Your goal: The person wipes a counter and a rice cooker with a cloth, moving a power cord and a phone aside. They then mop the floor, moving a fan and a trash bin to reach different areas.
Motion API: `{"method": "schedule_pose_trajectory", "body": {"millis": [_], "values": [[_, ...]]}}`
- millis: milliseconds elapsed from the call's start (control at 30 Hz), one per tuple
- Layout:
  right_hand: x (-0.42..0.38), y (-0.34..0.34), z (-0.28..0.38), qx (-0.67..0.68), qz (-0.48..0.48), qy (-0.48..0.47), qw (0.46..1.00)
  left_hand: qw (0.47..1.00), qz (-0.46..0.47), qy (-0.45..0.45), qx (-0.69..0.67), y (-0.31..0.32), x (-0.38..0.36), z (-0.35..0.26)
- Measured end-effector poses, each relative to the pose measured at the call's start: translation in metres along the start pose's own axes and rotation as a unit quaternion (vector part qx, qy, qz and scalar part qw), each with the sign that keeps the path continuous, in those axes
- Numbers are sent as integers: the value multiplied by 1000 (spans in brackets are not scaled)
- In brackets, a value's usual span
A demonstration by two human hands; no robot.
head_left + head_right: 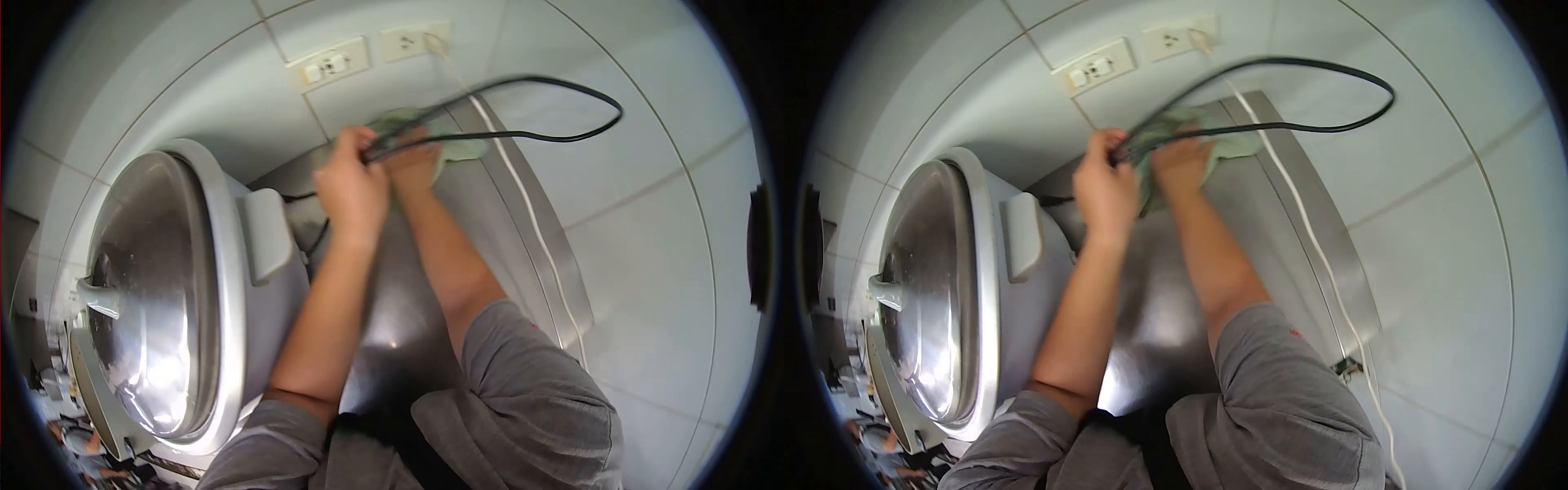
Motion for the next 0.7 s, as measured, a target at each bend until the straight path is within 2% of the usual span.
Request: {"method": "schedule_pose_trajectory", "body": {"millis": [33, 67, 100, 167, 200, 267, 300, 333, 367, 400, 533, 567, 600, 700], "values": [[35, 27, -20, -89, 21, 62, 994, 998, 44, -41, -6, -2, -6, -9], [70, 64, -46, -198, 52, 47, 978, 999, 39, -26, -2, 2, -12, -7], [84, 40, -52, -225, 49, 96, 968, 999, 24, -18, -10, 6, -17, -2], [118, 35, -83, -170, 17, 226, 959, 1000, 5, -15, -13, 12, -21, 3], [123, 27, -96, -170, 22, 222, 960, 1000, 3, 14, -5, 15, -25, 1], [124, 9, -120, -81, 125, 170, 974, 999, 7, 45, 3, 17, -32, -1], [110, 3, -130, -92, 130, 173, 972, 999, 12, 36, -5, 17, -35, 0], [98, -5, -138, -102, 122, 133, 978, 999, 11, 49, -9, 18, -35, 2], [78, -18, -146, -112, 118, 94, 982, 998, 12, 61, -13, 18, -36, 1], [48, -36, -157, -85, 121, 110, 983, 999, 16, 44, -13, 17, -37, 1], [-125, -136, -207, -118, 119, 154, 974, 998, 45, 25, -40, 15, -49, -6], [-166, -171, -214, -151, 164, 197, 955, 998, 43, 20, -46, 16, -54, -9], [-218, -196, -226, -172, 111, 182, 962, 997, 47, 39, -49, 17, -61, -10], [-310, -244, -245, -131, 110, 237, 956, 994, 41, 72, -73, 7, -79, -18]]}}
Point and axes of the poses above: each hand's wrist, its own x-axis towards the middle knuckle, its own y-axis out of the palm, z = x × y, the point moved 2 cm from there along x, towards the middle knuckle, and after that the axes turned 4 degrees about y, right-handed, at the moved point
